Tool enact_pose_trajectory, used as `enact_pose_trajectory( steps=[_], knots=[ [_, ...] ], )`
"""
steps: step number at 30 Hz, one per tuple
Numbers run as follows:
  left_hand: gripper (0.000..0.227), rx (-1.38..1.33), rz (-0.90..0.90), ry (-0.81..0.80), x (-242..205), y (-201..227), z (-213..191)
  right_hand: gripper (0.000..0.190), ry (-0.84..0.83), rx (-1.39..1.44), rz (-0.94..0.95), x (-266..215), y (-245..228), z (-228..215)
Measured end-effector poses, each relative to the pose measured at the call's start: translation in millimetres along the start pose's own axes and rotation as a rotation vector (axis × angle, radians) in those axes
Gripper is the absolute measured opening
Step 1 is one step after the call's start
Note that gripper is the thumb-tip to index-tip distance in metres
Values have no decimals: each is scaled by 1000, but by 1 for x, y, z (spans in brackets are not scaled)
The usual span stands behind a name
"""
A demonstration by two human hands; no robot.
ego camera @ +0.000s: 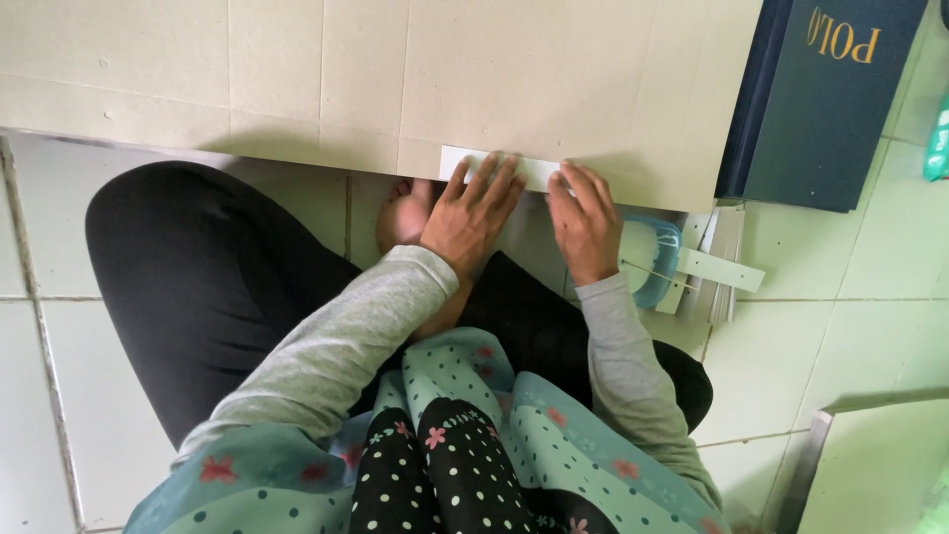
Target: The person applies glue using a small stick to cardboard strips and then attaches them to large blue paper shopping bag components while working on the floor.
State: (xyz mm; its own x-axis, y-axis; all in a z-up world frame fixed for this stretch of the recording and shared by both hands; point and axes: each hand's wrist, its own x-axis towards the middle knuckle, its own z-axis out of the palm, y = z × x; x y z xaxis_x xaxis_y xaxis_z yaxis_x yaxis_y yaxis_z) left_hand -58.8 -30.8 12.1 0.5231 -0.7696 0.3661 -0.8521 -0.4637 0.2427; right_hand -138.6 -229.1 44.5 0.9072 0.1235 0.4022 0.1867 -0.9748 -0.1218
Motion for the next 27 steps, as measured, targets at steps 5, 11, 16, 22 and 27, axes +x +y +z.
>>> enact_pose_trajectory(
  steps=[5,11,16,22,27],
  knots=[
    [38,15,31,101,-4,-3,8,12,61,-269,-33,6,-25,-4],
    [26,32,17,204,-5,-40,-10,15,37,-163,-5,-2,-7,-5],
    [22,49,-10,254,-4,-67,6,20,61,-179,37,-15,19,2],
    [25,17,-2,270,1,-66,18,24,-21,-110,181,-11,7,-21],
    [43,-110,-61,93,5,-39,-20,33,51,203,331,-28,3,-74]
  ],
)
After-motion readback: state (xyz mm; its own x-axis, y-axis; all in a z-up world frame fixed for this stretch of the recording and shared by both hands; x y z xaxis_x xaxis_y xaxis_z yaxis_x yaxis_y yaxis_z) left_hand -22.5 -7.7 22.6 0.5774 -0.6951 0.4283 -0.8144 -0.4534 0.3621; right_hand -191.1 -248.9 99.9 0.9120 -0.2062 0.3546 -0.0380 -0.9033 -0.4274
